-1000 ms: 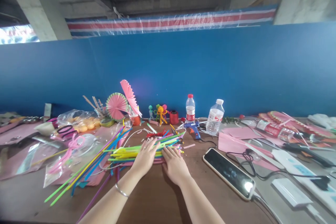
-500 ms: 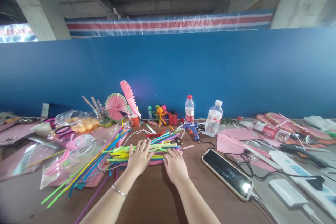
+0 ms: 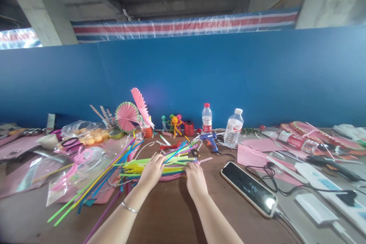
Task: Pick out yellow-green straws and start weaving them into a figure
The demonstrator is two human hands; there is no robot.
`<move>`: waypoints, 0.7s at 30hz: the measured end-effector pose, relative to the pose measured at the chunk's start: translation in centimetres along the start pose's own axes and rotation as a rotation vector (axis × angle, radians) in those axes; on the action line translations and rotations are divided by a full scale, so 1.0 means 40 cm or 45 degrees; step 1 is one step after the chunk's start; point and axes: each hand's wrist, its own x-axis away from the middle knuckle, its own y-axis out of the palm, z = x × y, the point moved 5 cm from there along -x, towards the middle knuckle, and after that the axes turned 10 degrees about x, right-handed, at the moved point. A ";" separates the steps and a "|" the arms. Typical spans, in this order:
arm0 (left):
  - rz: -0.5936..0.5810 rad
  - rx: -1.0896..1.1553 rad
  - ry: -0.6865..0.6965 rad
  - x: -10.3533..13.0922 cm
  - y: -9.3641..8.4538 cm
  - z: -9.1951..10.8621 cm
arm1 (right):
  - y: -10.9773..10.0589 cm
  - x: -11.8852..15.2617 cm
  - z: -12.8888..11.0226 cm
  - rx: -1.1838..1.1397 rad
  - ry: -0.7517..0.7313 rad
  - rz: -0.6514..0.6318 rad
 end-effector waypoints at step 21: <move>-0.041 0.136 -0.059 -0.004 0.024 -0.027 | 0.019 -0.028 -0.056 0.095 -0.064 -0.194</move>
